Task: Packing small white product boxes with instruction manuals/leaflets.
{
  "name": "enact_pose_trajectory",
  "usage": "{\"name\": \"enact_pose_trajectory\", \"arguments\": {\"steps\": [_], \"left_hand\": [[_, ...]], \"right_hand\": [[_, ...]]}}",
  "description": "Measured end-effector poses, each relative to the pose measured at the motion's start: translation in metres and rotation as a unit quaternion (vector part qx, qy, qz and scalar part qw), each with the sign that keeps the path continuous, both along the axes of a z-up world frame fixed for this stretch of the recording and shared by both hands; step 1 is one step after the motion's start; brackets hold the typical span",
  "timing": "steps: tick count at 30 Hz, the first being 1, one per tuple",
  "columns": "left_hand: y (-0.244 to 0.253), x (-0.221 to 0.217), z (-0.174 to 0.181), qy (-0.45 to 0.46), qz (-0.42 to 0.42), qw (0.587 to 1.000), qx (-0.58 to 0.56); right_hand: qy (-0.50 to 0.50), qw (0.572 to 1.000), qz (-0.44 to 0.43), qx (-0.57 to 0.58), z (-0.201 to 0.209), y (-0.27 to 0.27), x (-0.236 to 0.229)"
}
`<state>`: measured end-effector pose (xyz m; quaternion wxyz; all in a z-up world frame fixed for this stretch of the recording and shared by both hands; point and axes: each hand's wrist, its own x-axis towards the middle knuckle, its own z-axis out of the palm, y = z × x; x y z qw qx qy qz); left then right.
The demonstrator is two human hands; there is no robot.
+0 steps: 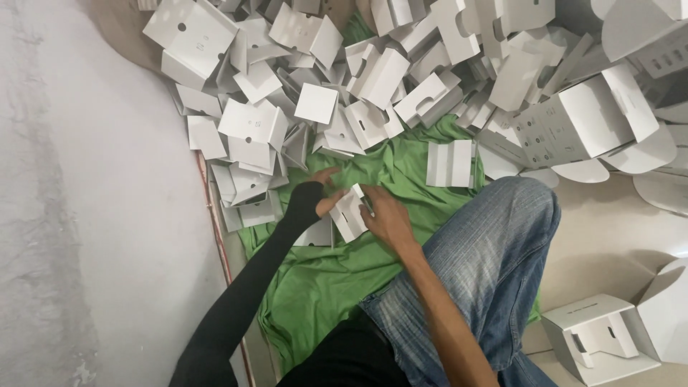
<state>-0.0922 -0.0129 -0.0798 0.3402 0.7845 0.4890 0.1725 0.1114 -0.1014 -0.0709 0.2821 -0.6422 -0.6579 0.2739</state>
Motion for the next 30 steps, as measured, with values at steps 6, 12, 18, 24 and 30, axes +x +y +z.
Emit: {"name": "enact_pose_trajectory", "arguments": {"steps": [6,12,18,24,30], "left_hand": [[0.01,-0.001,0.006,-0.126,0.089,0.988,-0.025],[0.013,-0.018,-0.032,-0.074,0.117,0.972,0.192],[0.012,-0.029,-0.008,0.142,0.043,0.953,0.265],[-0.01,0.006,0.081,-0.113,0.119,0.977,0.139],[-0.055,0.072,0.137,-0.287,-0.004,0.948,0.135]], "right_hand": [[0.027,0.999,-0.008,-0.038,0.012,0.009,0.008],[0.045,0.998,0.023,0.044,0.03,0.026,-0.008],[0.079,0.989,0.107,0.063,0.041,0.029,-0.027],[0.234,0.971,0.051,-0.009,0.061,0.028,-0.015],[0.465,0.881,-0.088,0.015,0.074,-0.014,0.029]]}}
